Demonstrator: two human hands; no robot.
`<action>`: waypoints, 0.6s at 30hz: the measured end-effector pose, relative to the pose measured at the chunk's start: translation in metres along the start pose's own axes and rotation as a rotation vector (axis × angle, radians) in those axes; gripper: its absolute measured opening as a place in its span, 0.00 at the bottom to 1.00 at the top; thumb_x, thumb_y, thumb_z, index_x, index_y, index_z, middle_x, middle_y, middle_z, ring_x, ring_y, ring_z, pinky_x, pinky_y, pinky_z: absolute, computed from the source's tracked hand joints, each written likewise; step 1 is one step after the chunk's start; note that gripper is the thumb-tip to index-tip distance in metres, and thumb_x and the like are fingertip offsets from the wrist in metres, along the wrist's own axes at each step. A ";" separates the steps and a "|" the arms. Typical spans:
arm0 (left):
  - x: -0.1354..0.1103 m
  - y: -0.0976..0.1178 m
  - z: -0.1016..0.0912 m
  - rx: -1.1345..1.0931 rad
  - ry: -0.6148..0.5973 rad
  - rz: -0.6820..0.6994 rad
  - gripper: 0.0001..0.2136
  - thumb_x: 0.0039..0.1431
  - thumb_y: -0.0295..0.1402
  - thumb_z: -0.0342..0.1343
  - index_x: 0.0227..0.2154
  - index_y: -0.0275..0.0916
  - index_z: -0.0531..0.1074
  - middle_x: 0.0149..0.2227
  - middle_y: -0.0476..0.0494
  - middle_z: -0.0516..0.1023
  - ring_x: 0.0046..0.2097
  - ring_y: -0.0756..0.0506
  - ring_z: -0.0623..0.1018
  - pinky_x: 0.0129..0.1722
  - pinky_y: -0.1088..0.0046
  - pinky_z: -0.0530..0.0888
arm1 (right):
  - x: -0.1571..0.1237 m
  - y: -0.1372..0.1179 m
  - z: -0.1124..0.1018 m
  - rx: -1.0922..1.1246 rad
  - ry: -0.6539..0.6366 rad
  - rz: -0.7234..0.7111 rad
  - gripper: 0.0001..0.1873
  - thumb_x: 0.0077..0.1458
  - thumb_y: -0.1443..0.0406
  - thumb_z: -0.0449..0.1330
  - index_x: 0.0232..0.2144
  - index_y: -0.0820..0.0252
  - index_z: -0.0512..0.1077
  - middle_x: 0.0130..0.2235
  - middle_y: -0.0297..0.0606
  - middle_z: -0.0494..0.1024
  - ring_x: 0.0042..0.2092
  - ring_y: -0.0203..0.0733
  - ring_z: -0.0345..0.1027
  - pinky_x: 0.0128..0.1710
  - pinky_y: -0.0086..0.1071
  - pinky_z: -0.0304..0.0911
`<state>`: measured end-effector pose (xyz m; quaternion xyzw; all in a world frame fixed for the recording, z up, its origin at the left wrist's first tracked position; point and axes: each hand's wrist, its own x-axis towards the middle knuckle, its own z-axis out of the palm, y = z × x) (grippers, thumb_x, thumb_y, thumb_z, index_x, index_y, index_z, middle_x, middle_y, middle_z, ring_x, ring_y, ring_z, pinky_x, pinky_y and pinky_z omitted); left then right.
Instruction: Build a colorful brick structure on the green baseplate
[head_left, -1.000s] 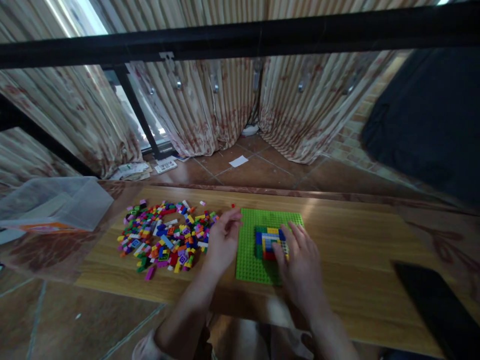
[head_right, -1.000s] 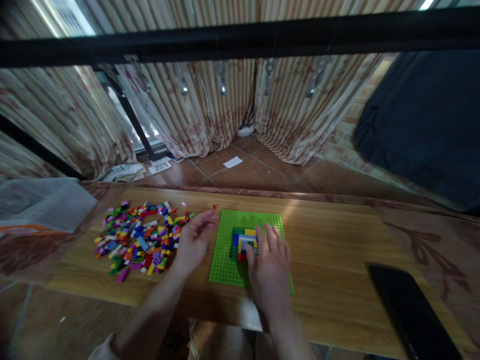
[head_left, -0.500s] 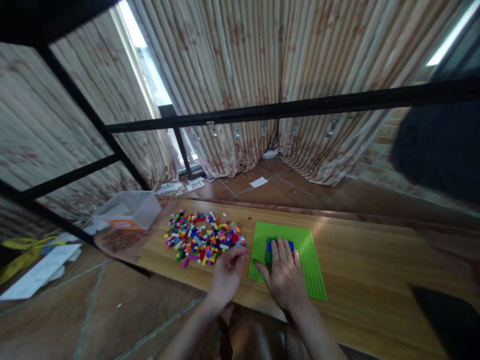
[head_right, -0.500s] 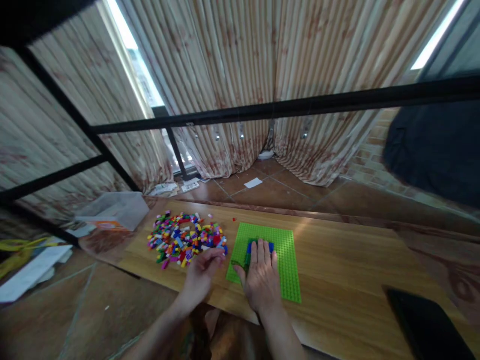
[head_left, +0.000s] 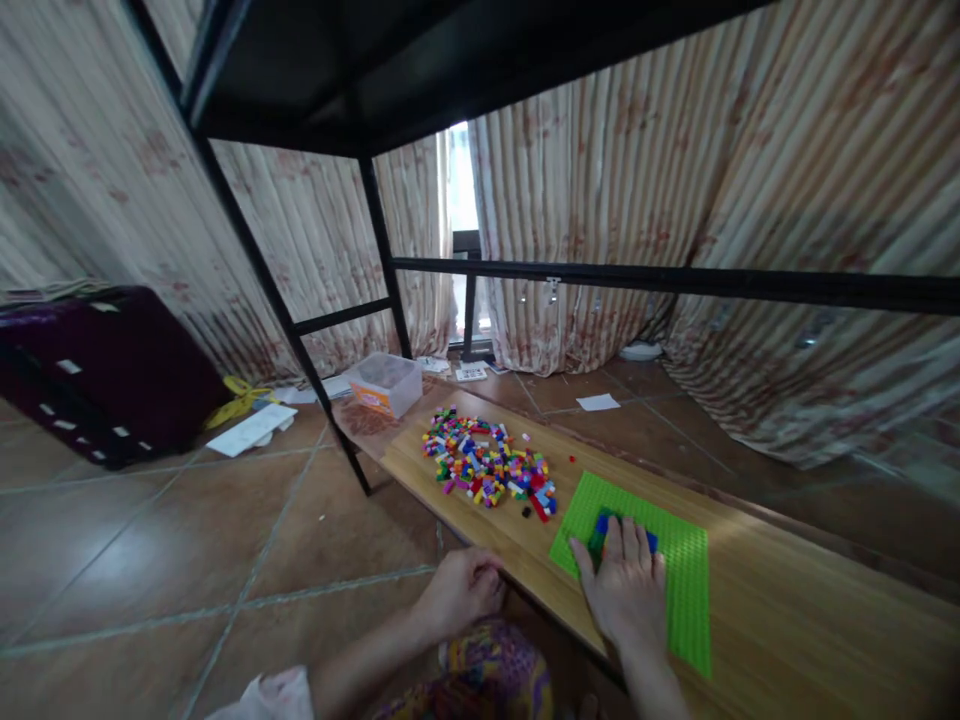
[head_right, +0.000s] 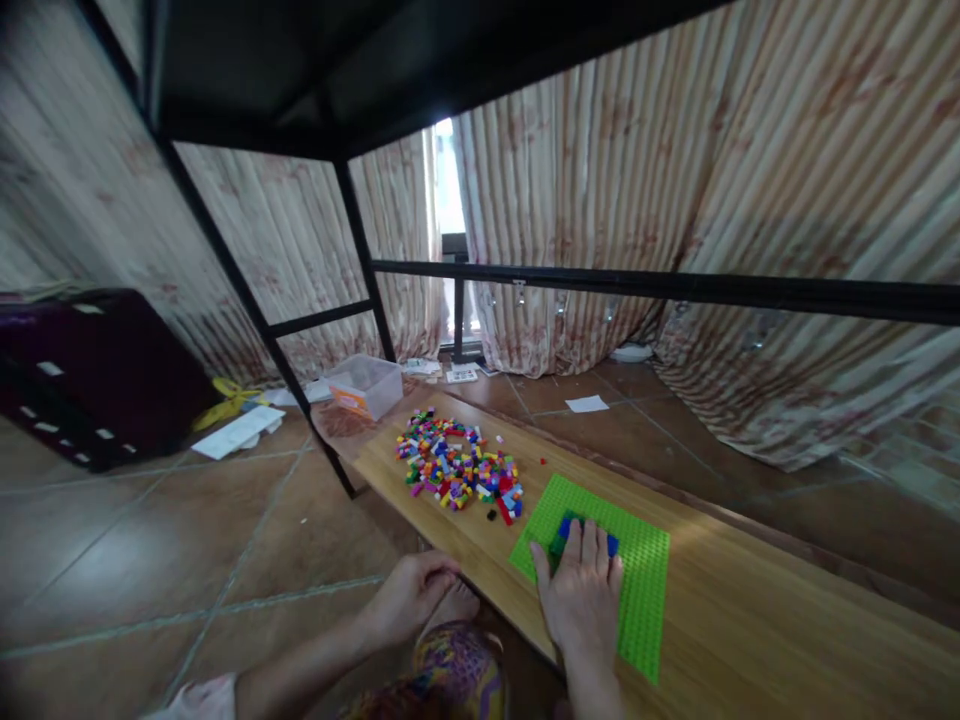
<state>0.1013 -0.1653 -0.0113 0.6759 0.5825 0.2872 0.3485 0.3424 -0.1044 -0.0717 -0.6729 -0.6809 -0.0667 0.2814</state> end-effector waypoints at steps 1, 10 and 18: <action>-0.004 0.002 0.002 0.017 -0.023 0.002 0.12 0.57 0.29 0.48 0.37 0.38 0.78 0.37 0.45 0.81 0.41 0.45 0.78 0.41 0.73 0.72 | 0.001 0.002 -0.001 0.026 0.015 -0.002 0.45 0.60 0.42 0.38 0.59 0.77 0.61 0.60 0.64 0.63 0.64 0.64 0.51 0.59 0.57 0.46; -0.021 0.039 0.005 -0.038 -0.120 0.011 0.15 0.57 0.29 0.49 0.42 0.38 0.78 0.36 0.45 0.81 0.37 0.47 0.77 0.37 0.74 0.71 | 0.002 0.018 -0.008 0.197 0.175 0.086 0.34 0.63 0.47 0.40 0.43 0.69 0.75 0.44 0.56 0.78 0.47 0.54 0.68 0.49 0.45 0.59; 0.011 0.044 0.013 -0.123 -0.225 0.024 0.15 0.59 0.32 0.49 0.43 0.37 0.78 0.35 0.45 0.81 0.34 0.48 0.76 0.37 0.75 0.72 | 0.001 0.017 -0.010 0.108 0.228 0.030 0.29 0.64 0.51 0.43 0.37 0.65 0.76 0.42 0.50 0.79 0.44 0.50 0.69 0.47 0.41 0.60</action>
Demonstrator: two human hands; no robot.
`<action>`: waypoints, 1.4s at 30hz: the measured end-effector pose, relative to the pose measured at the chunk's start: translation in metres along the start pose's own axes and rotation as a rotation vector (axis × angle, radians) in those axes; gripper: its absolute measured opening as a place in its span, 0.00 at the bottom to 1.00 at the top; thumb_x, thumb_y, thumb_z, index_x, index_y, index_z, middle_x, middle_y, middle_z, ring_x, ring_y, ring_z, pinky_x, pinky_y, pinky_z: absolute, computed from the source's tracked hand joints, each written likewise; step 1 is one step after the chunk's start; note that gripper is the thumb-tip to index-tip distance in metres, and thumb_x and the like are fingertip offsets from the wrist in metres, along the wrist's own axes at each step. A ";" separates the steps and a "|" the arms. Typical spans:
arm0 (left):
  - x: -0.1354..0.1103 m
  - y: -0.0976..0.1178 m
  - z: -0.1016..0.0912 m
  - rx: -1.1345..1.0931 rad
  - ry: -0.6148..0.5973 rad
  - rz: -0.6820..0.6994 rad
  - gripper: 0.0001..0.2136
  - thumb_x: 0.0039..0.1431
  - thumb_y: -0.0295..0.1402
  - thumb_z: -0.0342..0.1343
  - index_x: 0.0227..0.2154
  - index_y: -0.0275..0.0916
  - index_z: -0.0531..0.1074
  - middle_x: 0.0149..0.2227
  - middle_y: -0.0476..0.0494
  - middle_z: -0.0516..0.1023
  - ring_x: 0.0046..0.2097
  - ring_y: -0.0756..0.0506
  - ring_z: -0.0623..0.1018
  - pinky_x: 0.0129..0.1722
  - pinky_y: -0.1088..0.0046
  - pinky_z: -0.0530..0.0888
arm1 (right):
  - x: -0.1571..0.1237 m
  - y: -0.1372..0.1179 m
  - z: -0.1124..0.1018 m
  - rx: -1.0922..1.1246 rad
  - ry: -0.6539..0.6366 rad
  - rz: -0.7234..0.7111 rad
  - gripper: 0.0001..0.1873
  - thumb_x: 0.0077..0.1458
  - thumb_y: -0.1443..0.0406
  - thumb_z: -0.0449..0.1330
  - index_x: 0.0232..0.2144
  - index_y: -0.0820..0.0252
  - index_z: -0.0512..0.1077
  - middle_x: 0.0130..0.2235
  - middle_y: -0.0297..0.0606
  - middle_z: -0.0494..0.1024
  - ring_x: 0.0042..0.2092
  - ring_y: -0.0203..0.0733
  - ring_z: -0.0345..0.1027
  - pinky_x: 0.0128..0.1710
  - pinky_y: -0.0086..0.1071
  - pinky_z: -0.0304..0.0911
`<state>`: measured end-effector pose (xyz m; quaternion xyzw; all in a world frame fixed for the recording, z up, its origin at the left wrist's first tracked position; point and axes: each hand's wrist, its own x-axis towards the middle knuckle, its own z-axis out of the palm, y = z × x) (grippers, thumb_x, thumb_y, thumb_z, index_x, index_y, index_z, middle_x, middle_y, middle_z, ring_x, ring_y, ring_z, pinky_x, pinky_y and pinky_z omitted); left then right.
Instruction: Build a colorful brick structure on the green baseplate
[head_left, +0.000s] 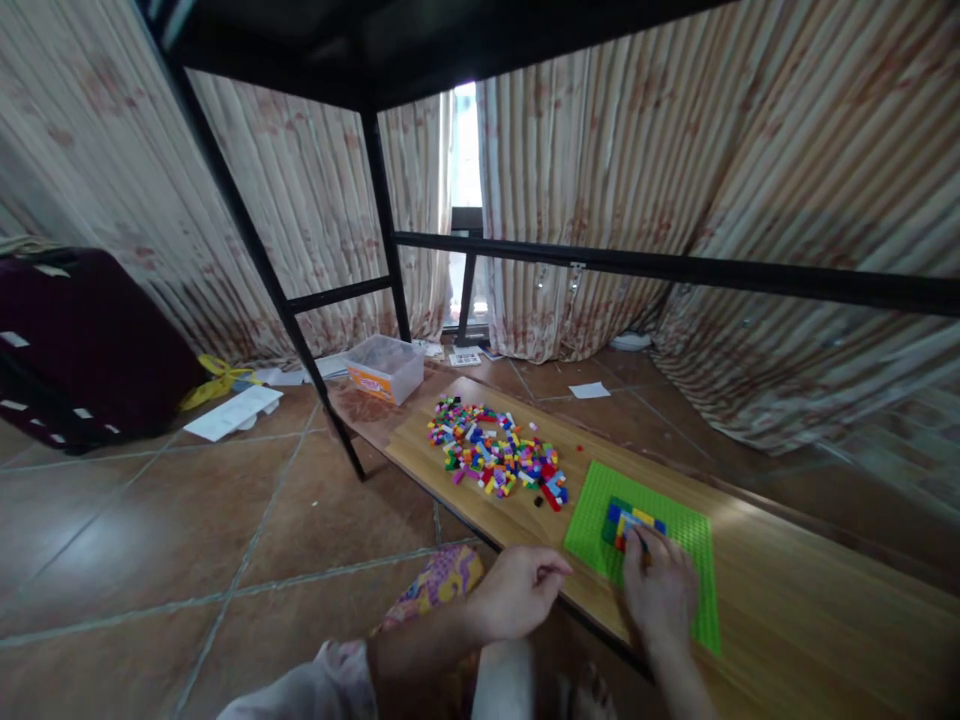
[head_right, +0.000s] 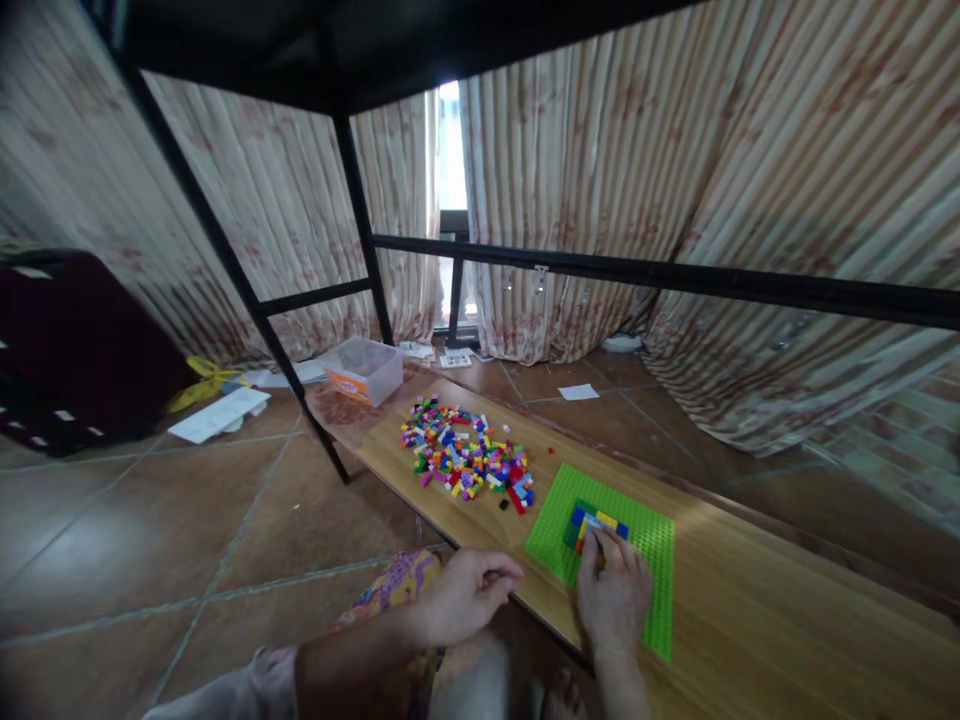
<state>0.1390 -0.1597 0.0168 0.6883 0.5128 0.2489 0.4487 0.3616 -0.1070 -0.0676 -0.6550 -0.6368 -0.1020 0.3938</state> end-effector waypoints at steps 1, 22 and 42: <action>0.008 -0.002 0.001 -0.008 -0.011 0.016 0.15 0.59 0.32 0.48 0.43 0.37 0.78 0.35 0.45 0.81 0.34 0.48 0.77 0.37 0.75 0.72 | 0.000 0.000 0.000 -0.012 -0.013 -0.009 0.28 0.64 0.52 0.43 0.36 0.65 0.76 0.41 0.50 0.79 0.43 0.49 0.69 0.46 0.41 0.60; 0.145 0.024 -0.014 -0.453 0.112 0.255 0.14 0.58 0.26 0.49 0.41 0.38 0.78 0.39 0.43 0.82 0.39 0.47 0.80 0.43 0.72 0.76 | 0.072 -0.070 0.021 0.186 -0.166 0.188 0.19 0.54 0.56 0.49 0.36 0.61 0.74 0.34 0.46 0.78 0.34 0.46 0.70 0.33 0.36 0.62; 0.166 0.001 -0.038 -0.692 0.128 0.042 0.13 0.56 0.31 0.56 0.44 0.35 0.73 0.38 0.43 0.78 0.37 0.48 0.76 0.40 0.73 0.74 | 0.082 -0.098 0.033 1.123 0.040 0.779 0.16 0.44 0.61 0.70 0.38 0.55 0.75 0.38 0.34 0.79 0.38 0.38 0.72 0.41 0.36 0.67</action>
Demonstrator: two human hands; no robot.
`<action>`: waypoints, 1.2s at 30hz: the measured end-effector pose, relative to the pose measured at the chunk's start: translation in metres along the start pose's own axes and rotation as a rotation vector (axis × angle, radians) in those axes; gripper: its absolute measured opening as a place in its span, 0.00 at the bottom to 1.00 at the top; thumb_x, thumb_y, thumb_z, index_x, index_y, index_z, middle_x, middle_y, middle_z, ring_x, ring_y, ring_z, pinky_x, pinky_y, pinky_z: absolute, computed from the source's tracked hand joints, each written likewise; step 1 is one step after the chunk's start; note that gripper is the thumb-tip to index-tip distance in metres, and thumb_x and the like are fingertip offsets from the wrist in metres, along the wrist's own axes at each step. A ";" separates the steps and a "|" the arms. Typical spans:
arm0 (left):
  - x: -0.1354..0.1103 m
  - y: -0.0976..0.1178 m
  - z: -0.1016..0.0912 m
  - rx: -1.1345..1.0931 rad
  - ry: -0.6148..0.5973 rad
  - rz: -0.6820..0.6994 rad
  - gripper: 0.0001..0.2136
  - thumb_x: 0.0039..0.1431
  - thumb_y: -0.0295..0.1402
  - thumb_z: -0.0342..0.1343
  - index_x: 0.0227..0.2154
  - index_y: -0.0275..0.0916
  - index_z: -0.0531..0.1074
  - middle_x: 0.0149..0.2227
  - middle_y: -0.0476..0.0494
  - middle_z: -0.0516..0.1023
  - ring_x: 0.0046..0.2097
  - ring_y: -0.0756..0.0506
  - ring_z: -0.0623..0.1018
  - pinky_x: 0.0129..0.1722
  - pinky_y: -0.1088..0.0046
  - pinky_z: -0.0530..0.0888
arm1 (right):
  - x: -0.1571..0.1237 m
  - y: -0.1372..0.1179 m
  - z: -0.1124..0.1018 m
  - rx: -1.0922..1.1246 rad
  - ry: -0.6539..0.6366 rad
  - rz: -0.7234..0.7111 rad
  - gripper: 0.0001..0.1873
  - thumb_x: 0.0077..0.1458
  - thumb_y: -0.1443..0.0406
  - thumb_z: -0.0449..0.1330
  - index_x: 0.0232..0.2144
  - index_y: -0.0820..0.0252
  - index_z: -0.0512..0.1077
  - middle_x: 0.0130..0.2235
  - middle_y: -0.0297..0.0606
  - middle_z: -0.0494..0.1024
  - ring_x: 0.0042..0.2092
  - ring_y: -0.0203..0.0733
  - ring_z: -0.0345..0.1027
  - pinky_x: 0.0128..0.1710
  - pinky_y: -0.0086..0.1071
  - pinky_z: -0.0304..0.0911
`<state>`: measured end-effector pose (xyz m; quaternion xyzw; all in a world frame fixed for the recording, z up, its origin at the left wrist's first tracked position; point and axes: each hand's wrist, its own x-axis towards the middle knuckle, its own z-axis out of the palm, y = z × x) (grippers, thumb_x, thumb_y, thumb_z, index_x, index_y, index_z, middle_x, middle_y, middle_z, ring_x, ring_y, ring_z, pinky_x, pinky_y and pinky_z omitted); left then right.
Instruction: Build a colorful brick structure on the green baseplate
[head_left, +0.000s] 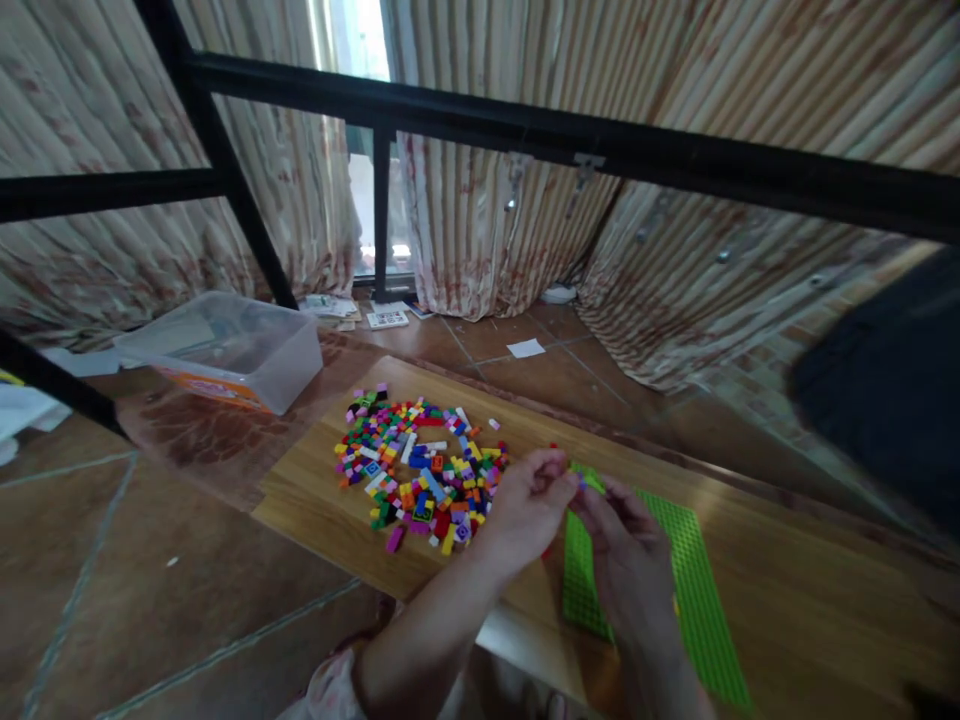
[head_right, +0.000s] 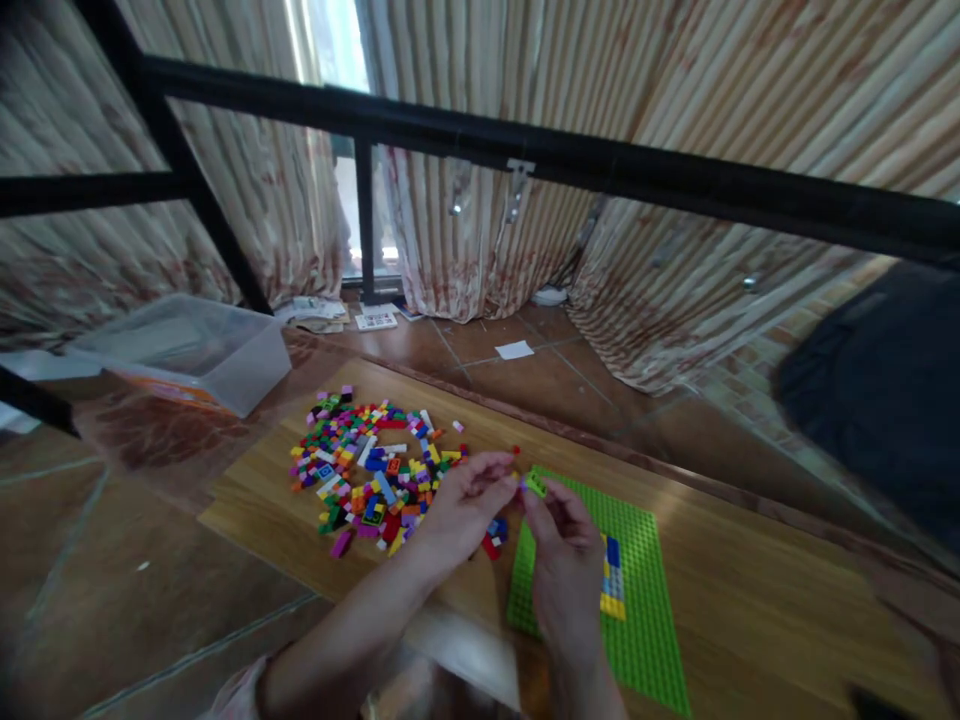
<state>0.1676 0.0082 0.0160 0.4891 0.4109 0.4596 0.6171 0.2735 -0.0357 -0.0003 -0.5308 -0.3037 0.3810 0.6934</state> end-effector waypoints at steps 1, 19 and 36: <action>-0.002 0.001 0.004 -0.007 -0.048 0.005 0.12 0.56 0.31 0.56 0.43 0.34 0.74 0.37 0.43 0.79 0.37 0.48 0.76 0.40 0.73 0.73 | -0.003 -0.001 -0.003 0.031 0.001 0.005 0.15 0.45 0.61 0.69 0.38 0.54 0.75 0.39 0.34 0.80 0.39 0.38 0.72 0.42 0.37 0.68; -0.021 0.004 0.033 0.412 -0.306 0.239 0.18 0.59 0.30 0.53 0.53 0.41 0.68 0.39 0.46 0.78 0.37 0.47 0.76 0.39 0.72 0.74 | -0.005 -0.015 -0.053 0.081 -0.123 0.115 0.14 0.47 0.58 0.69 0.38 0.55 0.79 0.38 0.37 0.81 0.34 0.35 0.68 0.33 0.30 0.63; -0.028 -0.011 0.059 0.394 -0.153 0.311 0.11 0.57 0.25 0.53 0.40 0.40 0.76 0.39 0.46 0.81 0.41 0.47 0.79 0.43 0.73 0.74 | -0.015 -0.010 -0.033 0.352 0.210 0.150 0.13 0.42 0.57 0.71 0.25 0.60 0.78 0.26 0.32 0.77 0.28 0.32 0.67 0.31 0.28 0.65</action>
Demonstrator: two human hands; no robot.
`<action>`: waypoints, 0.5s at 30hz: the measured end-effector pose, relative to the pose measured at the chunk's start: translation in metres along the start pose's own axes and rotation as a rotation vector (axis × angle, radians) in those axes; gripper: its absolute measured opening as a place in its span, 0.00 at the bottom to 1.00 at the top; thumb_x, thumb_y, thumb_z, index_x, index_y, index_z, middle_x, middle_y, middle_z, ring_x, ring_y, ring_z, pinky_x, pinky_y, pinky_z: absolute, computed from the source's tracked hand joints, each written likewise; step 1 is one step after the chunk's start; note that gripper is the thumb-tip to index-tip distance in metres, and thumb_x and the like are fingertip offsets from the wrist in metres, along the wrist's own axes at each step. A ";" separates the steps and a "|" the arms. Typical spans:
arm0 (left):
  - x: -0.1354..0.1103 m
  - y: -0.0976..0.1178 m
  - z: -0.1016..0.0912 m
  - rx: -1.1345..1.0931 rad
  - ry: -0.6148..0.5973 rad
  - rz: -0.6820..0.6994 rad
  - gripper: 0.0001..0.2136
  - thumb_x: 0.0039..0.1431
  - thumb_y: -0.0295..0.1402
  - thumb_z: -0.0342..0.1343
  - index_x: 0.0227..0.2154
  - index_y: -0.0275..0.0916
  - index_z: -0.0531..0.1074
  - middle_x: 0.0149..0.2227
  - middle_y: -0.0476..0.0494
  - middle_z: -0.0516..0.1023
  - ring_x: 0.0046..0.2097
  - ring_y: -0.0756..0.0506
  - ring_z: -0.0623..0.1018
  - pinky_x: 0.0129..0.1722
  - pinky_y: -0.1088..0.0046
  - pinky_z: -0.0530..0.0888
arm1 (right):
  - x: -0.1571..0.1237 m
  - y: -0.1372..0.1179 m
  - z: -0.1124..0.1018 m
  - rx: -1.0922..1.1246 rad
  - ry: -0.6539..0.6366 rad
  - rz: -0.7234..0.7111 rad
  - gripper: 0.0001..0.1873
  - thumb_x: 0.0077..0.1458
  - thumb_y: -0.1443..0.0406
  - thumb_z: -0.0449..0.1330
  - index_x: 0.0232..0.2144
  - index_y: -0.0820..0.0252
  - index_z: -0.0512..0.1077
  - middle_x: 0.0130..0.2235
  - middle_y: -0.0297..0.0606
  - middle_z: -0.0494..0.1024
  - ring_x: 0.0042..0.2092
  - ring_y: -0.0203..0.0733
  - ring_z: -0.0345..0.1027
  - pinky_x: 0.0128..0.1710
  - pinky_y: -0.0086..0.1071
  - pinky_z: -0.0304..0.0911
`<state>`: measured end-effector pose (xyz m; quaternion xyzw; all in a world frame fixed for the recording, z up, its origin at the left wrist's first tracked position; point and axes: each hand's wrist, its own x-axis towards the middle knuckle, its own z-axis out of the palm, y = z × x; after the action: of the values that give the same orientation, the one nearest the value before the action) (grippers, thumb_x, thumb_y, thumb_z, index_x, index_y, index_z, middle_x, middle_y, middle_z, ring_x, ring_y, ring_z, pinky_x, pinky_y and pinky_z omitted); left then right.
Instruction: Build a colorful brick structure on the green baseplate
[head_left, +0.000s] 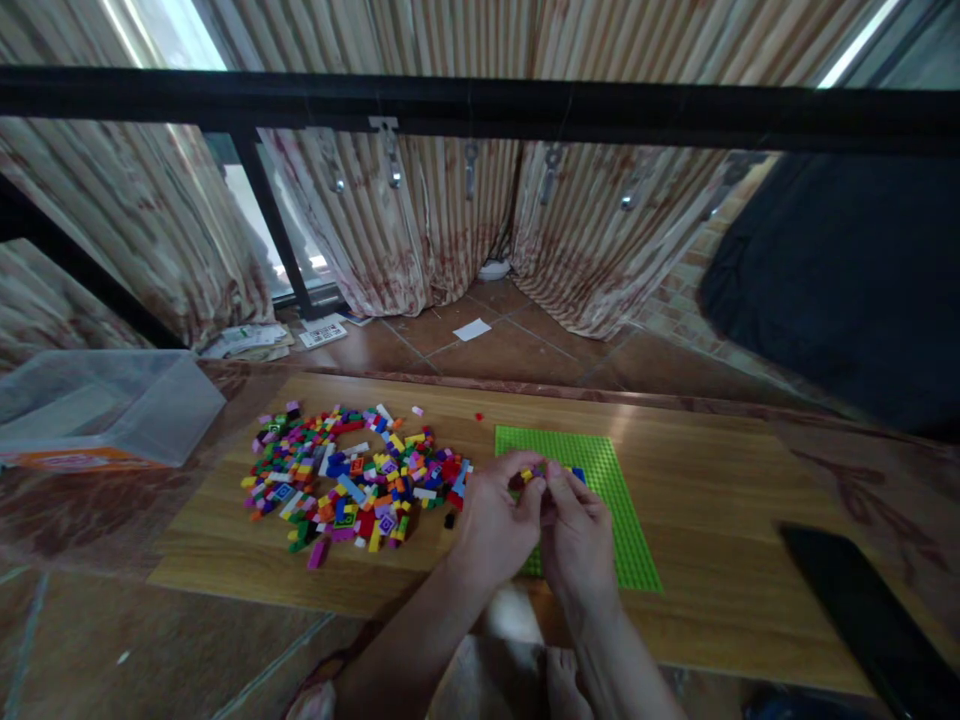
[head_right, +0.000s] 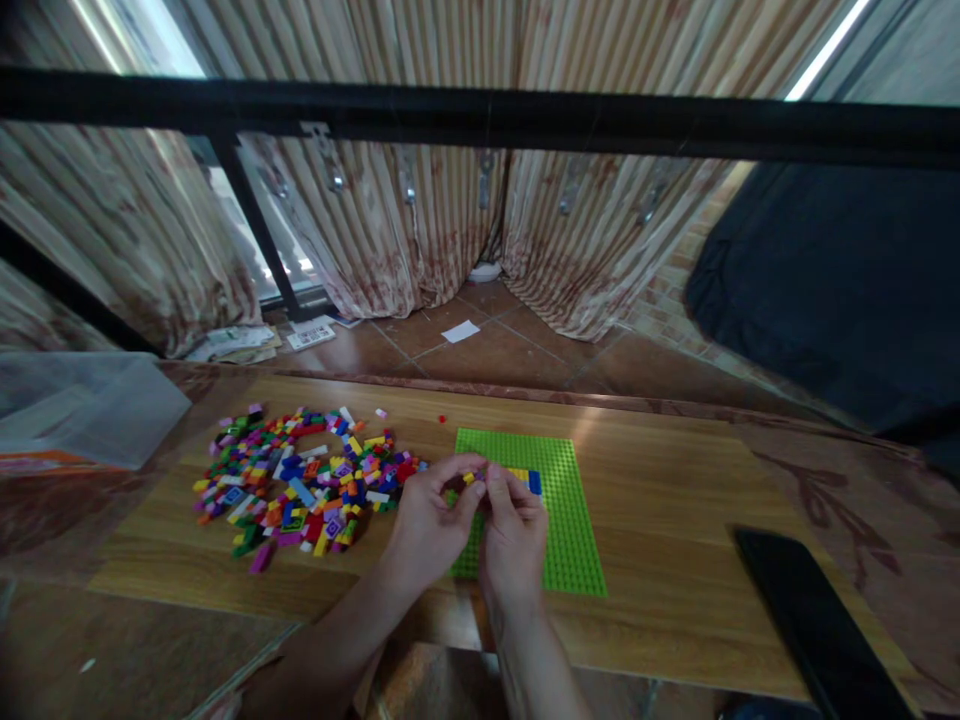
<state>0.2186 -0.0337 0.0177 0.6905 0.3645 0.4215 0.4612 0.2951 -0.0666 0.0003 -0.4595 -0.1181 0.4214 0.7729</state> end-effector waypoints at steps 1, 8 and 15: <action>-0.002 0.002 0.003 -0.010 0.017 -0.012 0.11 0.56 0.25 0.53 0.39 0.40 0.76 0.38 0.46 0.81 0.40 0.47 0.79 0.42 0.73 0.74 | 0.001 -0.001 -0.001 0.006 0.032 0.000 0.13 0.42 0.57 0.71 0.25 0.60 0.77 0.26 0.32 0.77 0.27 0.31 0.67 0.30 0.27 0.64; -0.005 0.007 0.010 -0.287 0.097 -0.203 0.08 0.54 0.29 0.57 0.36 0.38 0.78 0.32 0.46 0.80 0.33 0.49 0.77 0.35 0.76 0.73 | 0.013 -0.027 -0.011 0.121 0.067 0.059 0.20 0.38 0.56 0.73 0.31 0.61 0.75 0.26 0.29 0.74 0.24 0.26 0.63 0.25 0.20 0.62; 0.012 0.004 -0.002 -0.556 0.136 -0.498 0.10 0.51 0.35 0.58 0.34 0.34 0.78 0.23 0.51 0.73 0.23 0.55 0.69 0.25 0.80 0.66 | 0.012 -0.033 -0.017 -0.047 -0.076 0.092 0.24 0.45 0.49 0.67 0.39 0.58 0.72 0.21 0.27 0.72 0.18 0.26 0.54 0.14 0.19 0.51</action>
<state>0.2218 -0.0237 0.0250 0.3994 0.4227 0.4243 0.6941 0.3299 -0.0758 0.0149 -0.4660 -0.1361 0.4708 0.7366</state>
